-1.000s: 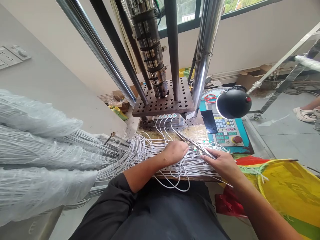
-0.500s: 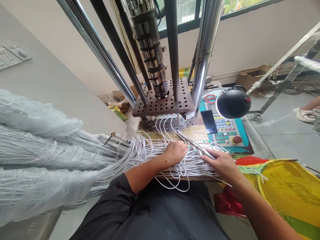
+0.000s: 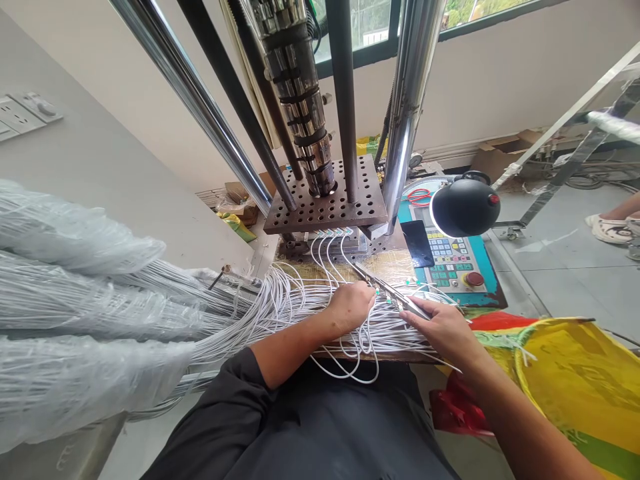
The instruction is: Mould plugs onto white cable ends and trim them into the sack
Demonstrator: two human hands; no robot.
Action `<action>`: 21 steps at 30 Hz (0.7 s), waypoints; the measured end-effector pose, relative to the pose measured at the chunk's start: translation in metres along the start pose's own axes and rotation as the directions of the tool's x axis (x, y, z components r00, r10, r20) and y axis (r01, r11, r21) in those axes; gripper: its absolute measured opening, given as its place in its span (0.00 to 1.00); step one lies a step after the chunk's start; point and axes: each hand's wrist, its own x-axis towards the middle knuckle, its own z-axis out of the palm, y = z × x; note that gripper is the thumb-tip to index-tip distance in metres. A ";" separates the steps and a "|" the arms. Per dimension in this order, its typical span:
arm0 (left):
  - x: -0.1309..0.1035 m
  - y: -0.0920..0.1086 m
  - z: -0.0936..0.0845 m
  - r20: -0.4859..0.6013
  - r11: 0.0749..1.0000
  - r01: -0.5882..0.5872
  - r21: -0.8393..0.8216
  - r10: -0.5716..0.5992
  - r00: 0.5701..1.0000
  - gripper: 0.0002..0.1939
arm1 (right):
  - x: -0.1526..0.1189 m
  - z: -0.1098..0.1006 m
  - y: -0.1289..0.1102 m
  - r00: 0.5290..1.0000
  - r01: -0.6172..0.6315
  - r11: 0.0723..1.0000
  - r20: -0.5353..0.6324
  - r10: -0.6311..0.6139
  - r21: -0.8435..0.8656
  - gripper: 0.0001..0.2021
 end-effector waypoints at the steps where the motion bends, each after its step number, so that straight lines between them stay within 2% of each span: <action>1: 0.001 0.000 -0.001 -0.001 1.000 0.002 -0.010 -0.002 1.000 0.17 | 0.000 0.000 0.000 1.000 -0.005 1.000 0.001 0.005 0.001 0.27; 5: 0.007 0.000 -0.007 0.021 0.996 0.009 -0.091 -0.007 1.000 0.18 | 0.000 0.001 0.000 1.000 -0.021 1.000 0.005 0.021 0.006 0.28; 9: 0.014 -0.009 -0.008 0.032 0.967 -0.015 -0.254 0.024 0.999 0.14 | 0.000 -0.001 -0.002 0.999 -0.035 0.999 -0.015 0.035 -0.002 0.28; 13: 0.008 -0.024 0.002 -0.108 0.891 -0.048 -0.451 -0.001 0.994 0.09 | 0.000 -0.001 -0.002 0.999 -0.028 1.000 -0.017 0.028 0.003 0.27; 16: 0.000 -0.028 0.010 -0.238 0.861 -0.125 -0.494 0.004 0.971 0.06 | 0.001 0.000 0.000 0.999 -0.020 1.000 -0.031 0.020 0.000 0.28; 19: -0.005 -0.027 0.009 -0.314 0.843 -0.217 -0.493 0.061 0.947 0.13 | 0.002 0.002 0.002 0.999 -0.019 1.000 -0.039 0.018 -0.015 0.29; 21: -0.004 -0.026 0.004 -0.345 0.830 -0.218 -0.513 0.033 0.938 0.16 | 0.002 0.003 0.003 0.999 -0.011 1.000 -0.043 0.010 -0.021 0.28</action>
